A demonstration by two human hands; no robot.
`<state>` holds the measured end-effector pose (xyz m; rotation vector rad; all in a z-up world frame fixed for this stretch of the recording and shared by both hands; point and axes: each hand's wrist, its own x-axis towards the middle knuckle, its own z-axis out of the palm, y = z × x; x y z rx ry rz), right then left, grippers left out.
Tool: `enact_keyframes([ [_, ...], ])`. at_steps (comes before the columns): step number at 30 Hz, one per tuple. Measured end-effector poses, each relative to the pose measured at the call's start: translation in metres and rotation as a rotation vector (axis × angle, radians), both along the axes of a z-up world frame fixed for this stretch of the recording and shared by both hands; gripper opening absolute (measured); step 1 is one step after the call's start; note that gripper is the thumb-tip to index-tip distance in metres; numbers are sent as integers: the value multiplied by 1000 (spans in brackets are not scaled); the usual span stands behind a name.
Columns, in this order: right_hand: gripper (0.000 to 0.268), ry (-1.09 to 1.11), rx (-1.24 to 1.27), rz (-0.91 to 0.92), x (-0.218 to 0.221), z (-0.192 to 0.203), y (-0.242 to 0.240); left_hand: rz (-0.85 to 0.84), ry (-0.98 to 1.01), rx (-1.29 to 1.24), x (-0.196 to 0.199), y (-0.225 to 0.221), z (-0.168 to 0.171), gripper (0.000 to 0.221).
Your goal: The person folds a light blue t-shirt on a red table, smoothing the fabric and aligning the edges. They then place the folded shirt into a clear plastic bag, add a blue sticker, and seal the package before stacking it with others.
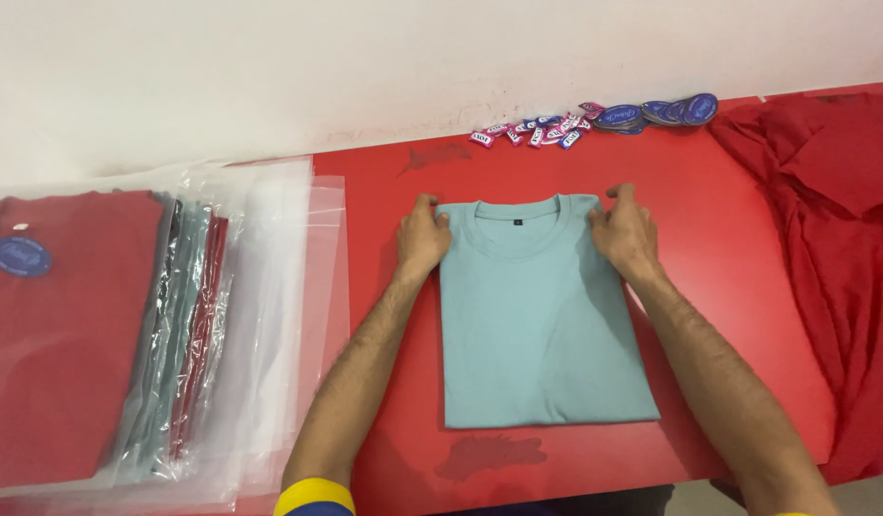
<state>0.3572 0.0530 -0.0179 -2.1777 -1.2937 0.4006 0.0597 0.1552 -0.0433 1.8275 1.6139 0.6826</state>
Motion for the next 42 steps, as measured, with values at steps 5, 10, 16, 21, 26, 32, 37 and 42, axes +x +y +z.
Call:
enact_keyframes([
  [5,33,3,80,32,-8,4,-11,23,-65,81,-1,-9,7,32],
  [10,40,-8,91,30,12,-11,-9,57,-36,16,0,14,-17,44],
  [16,46,37,76,69,10,-16,-24,24,-221,64,-2,16,-15,42],
  [21,37,60,111,54,14,-16,-26,22,-184,67,-2,12,-13,42],
  [26,55,89,-8,32,-1,11,-47,-37,-174,-11,-8,27,-29,52],
  [32,43,29,25,101,22,-29,-45,-113,-232,116,1,4,-2,42],
  [37,53,-655,-21,148,-49,22,-88,-99,-212,146,1,11,-23,29],
  [42,73,-687,87,695,-116,13,-112,-120,-256,179,17,42,-32,28],
])
